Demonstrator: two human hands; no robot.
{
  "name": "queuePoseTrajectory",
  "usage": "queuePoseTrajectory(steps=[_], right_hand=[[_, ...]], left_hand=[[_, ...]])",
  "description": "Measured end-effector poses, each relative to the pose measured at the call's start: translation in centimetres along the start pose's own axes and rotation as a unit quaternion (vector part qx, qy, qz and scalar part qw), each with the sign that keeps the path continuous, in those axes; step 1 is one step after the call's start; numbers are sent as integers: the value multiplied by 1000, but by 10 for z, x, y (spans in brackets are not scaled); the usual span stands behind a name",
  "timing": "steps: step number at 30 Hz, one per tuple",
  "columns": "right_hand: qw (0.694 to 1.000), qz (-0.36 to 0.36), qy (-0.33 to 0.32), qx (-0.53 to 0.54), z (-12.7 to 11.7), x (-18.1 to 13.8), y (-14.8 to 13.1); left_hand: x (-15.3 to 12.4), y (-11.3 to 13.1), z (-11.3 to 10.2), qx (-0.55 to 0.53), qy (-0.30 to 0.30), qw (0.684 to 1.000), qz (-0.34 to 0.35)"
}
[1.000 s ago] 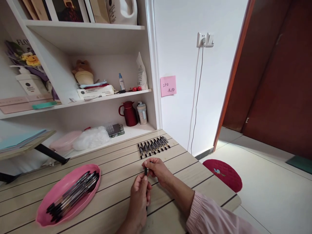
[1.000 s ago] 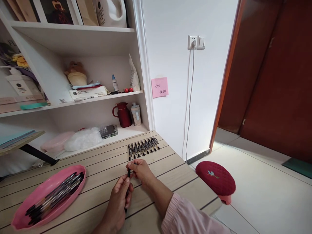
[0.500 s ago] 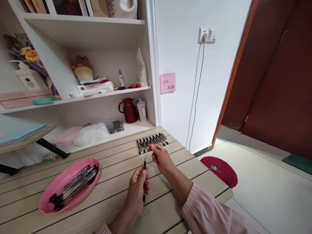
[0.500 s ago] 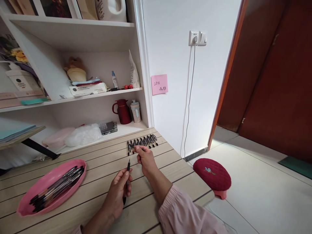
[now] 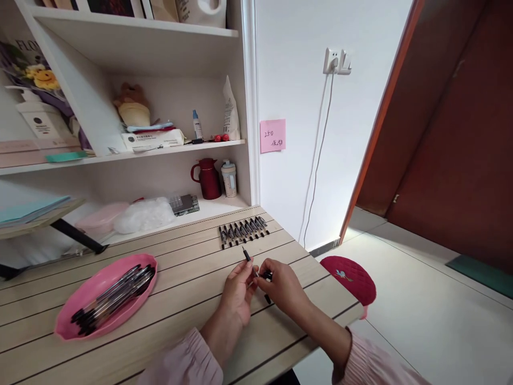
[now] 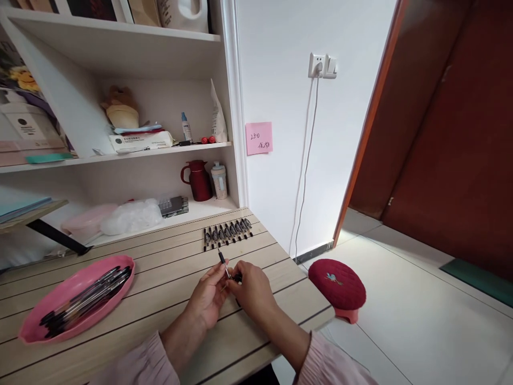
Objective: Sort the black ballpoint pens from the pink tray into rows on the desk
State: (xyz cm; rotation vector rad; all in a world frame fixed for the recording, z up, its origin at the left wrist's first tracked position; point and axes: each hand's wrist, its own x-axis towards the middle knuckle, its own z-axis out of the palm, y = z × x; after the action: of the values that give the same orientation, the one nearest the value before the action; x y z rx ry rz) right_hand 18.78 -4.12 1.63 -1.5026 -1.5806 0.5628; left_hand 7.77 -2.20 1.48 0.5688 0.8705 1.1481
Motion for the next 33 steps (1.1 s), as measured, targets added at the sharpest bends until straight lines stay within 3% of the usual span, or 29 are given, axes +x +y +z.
queuePoseTrajectory(steps=[4,7,14,17,23,33], right_hand=[[997,-13,-16,-71,-15,6,13],[978,28,-38,-202,-30,26,29],[952,73,-45,-293,-49,70,63],[945,81,-54,-311,-47,78,68],[937,90,-67,-330,-47,84,70],[937,105,-76,-324,-54,84,71]], left_hand=[[-2,-4,4,42,-10,999,-9],[-10,-1,-3,116,-10,993,-8],[-34,-2,-35,329,-97,937,65],[-36,-9,-43,347,-111,926,96],[-30,-12,-48,334,-122,930,92],[-39,-5,-40,339,-112,930,84]])
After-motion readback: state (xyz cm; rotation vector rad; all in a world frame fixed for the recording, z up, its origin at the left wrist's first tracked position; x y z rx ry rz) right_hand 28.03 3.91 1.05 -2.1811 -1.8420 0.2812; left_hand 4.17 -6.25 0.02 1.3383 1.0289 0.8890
